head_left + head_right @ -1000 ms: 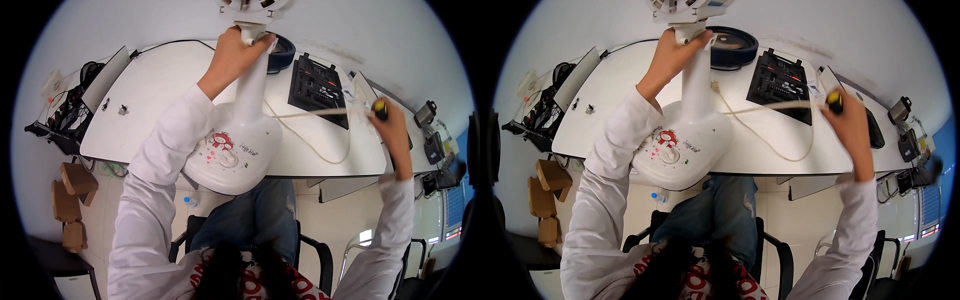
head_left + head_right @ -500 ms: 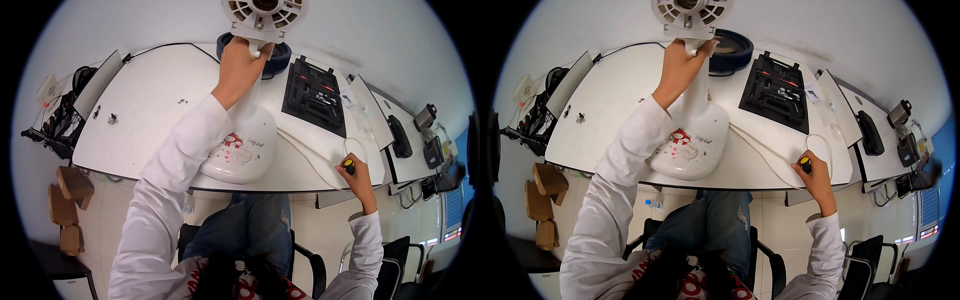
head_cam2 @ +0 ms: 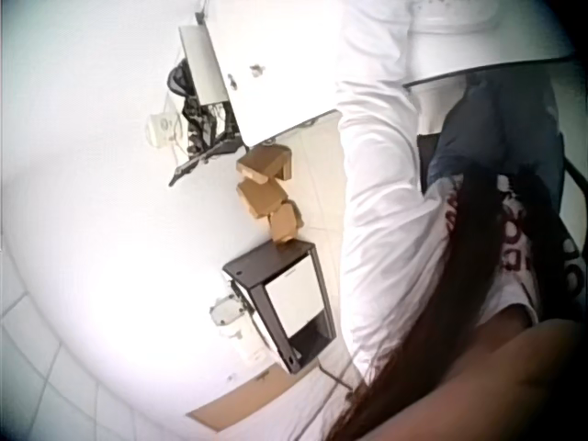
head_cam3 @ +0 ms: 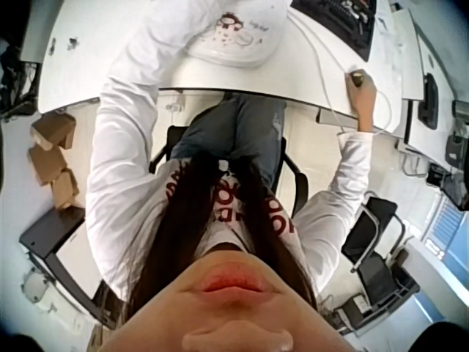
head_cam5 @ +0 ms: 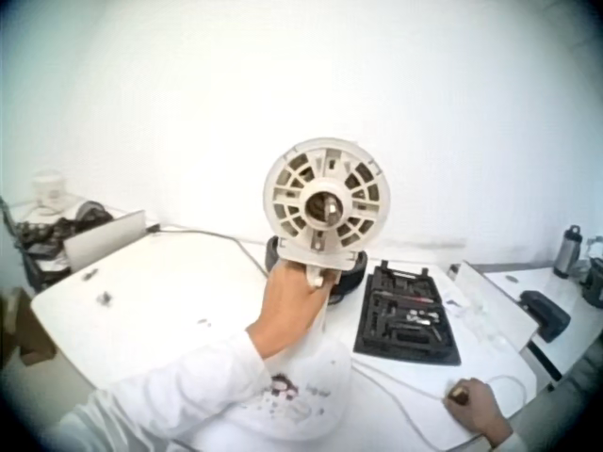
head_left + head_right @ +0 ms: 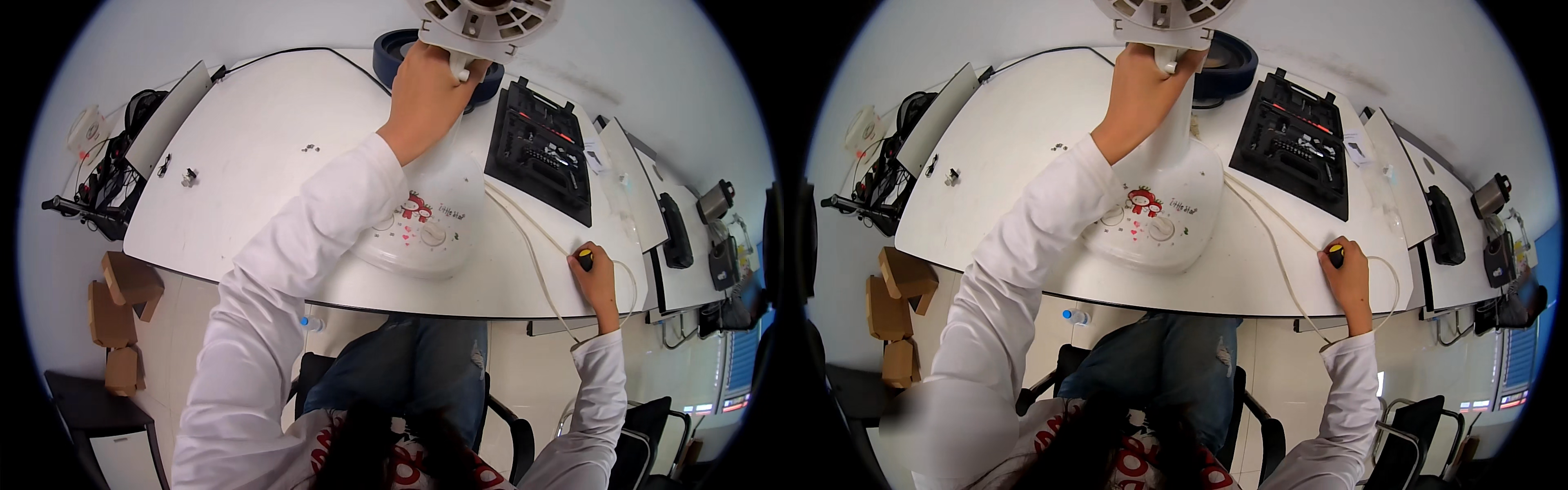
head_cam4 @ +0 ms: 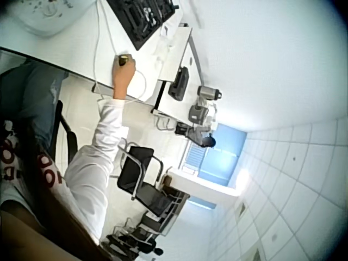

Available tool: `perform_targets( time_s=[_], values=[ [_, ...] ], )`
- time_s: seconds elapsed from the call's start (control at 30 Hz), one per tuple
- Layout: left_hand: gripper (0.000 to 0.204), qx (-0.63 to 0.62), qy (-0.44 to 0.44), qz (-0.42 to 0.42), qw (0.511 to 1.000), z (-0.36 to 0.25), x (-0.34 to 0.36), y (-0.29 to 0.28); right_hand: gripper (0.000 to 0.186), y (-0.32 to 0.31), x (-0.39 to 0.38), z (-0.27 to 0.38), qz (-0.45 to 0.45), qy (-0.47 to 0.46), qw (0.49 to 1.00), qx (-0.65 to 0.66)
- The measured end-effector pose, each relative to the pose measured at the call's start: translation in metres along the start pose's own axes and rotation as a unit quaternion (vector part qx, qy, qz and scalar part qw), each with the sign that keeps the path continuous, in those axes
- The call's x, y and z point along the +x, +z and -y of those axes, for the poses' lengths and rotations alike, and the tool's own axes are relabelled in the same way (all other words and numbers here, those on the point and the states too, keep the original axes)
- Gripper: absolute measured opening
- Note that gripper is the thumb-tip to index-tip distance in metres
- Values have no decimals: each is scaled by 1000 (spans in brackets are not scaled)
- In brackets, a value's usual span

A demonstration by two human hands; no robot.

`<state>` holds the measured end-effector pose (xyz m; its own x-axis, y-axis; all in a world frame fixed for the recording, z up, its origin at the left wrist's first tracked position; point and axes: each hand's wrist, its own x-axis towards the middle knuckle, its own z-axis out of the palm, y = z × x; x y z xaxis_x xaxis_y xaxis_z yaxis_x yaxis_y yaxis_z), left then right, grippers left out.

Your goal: The person disassembles a white electric fan by removing the rear cover and then uses a screwdriver to loosen and remove the central nut from the fan motor housing. The person places the removed nut on the table.

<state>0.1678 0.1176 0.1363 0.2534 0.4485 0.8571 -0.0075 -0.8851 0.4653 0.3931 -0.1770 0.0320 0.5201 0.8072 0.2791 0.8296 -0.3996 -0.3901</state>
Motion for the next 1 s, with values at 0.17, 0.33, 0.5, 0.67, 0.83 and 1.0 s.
perform_targets(
  time_s=[0.17,0.33,0.5,0.67,0.83,1.0],
  values=[
    [40,-9,25,96,995,9,0,-15,19,1,7,-6,-6,8,1000,-5],
    [48,-34,-59,162,984,25,-21,-65,21,-8,-1,23,-41,-23,998,-34],
    [40,81,-158,199,964,69,-30,-164,24,-30,-42,92,-24,-18,999,11],
    [25,211,-267,206,917,112,-56,-223,23,-31,-57,134,34,78,995,45],
    [22,311,-232,270,881,121,-84,-189,18,-47,-65,143,-15,65,992,107],
    [24,334,-257,266,867,136,-100,-174,31,-65,-88,127,0,41,986,160]
  ],
)
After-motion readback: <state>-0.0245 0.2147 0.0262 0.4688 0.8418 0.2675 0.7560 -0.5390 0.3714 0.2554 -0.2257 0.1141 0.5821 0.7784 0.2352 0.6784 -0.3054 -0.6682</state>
